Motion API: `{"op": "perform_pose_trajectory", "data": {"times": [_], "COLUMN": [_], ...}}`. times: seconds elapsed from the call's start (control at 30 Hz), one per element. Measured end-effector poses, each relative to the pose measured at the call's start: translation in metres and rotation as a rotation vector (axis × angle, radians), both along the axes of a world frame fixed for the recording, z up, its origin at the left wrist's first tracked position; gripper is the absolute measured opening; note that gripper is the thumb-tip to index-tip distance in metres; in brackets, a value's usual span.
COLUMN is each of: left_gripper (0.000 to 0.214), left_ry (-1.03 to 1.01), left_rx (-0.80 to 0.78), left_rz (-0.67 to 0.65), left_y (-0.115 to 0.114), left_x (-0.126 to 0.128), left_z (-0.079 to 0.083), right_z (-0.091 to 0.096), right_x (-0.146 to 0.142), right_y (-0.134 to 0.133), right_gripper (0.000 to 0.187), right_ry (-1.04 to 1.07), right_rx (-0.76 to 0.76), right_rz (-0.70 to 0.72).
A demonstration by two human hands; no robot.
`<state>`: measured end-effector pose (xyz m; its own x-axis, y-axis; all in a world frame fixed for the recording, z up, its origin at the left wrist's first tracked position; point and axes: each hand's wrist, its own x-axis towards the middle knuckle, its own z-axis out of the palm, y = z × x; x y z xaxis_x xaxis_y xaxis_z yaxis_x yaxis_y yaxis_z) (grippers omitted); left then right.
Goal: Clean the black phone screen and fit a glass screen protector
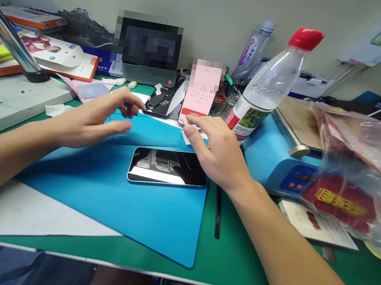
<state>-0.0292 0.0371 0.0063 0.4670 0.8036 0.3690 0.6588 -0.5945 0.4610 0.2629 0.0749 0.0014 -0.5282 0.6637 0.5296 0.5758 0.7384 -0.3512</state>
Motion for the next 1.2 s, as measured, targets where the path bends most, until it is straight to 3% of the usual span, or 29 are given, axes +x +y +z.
{"op": "perform_pose_trajectory", "data": {"times": [0.2, 0.53, 0.6, 0.7, 0.8, 0.87, 0.93, 1.07, 1.2], "left_gripper": [0.025, 0.029, 0.031, 0.028, 0.024, 0.033, 0.057, 0.096, 0.094], "left_ry": [-0.384, -0.494, -0.542, -0.601, -0.563, -0.422, -0.284, -0.291, -0.368], "left_rx": [-0.154, -0.23, -0.179, -0.046, -0.021, -0.028, -0.022, 0.049, 0.164], "left_rz": [-0.059, -0.103, -0.068, 0.091, 0.211, 0.144, 0.0, -0.24, -0.311], "left_y": [0.004, 0.008, 0.011, 0.016, 0.015, 0.011, 0.004, -0.007, -0.017], "left_x": [0.005, 0.007, 0.006, 0.002, 0.001, 0.004, 0.01, 0.027, 0.039], "left_z": [-0.005, -0.011, -0.013, -0.015, -0.015, -0.015, -0.016, -0.015, -0.006], "right_z": [-0.004, -0.002, -0.003, -0.003, -0.001, 0.001, 0.002, 0.005, 0.007], "right_x": [-0.006, -0.011, -0.009, -0.005, -0.004, -0.006, -0.01, -0.018, -0.021], "right_y": [-0.003, -0.003, -0.001, 0.004, 0.006, 0.005, 0.001, -0.011, -0.022], "right_gripper": [0.03, 0.015, 0.015, 0.012, 0.011, 0.013, 0.017, 0.018, 0.015], "right_ry": [0.044, 0.175, 0.228, 0.381, 0.591, 0.704, 0.758, 0.765, 0.774], "right_rx": [-0.049, -0.205, -0.243, -0.308, -0.445, -0.565, -0.686, -0.89, -0.969], "right_rz": [0.019, -0.017, -0.007, -0.019, -0.018, 0.013, 0.075, 0.222, 0.338]}}
